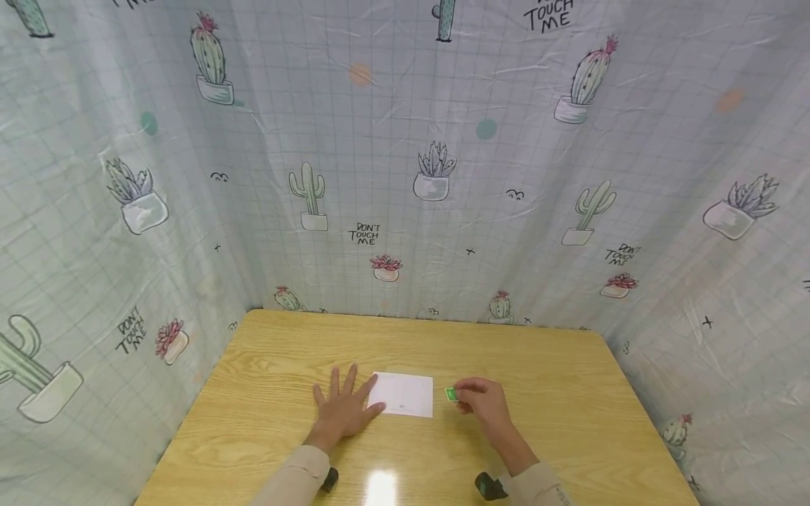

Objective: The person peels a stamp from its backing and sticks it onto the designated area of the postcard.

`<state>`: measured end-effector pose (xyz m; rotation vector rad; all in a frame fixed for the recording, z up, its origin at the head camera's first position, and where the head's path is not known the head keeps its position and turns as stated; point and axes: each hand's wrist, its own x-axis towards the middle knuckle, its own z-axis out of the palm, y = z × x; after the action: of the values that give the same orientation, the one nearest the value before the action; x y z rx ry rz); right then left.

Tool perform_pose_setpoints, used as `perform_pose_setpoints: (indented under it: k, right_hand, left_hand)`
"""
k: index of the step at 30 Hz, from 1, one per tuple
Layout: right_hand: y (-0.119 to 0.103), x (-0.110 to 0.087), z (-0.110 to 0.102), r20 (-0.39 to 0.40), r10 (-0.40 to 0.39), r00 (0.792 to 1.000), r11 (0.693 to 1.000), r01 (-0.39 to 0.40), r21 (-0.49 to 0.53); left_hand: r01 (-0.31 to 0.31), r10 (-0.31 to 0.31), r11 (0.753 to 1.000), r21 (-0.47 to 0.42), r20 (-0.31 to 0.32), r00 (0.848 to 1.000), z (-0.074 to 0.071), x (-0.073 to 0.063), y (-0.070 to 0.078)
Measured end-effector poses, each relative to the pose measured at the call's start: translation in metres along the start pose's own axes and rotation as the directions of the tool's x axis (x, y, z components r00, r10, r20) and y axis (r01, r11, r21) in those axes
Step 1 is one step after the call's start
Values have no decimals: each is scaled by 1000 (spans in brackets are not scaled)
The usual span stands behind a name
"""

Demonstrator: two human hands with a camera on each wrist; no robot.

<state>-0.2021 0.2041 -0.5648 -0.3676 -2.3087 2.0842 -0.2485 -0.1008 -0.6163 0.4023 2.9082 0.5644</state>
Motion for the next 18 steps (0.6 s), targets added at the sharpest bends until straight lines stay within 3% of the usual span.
perform_pose_setpoints:
  k: [18]
  right_hand:
    - [-2, -2, 1, 48, -21, 999, 999, 18, 51]
  left_hand:
    - [3, -3, 1000, -15, 11, 1000, -2, -1, 1]
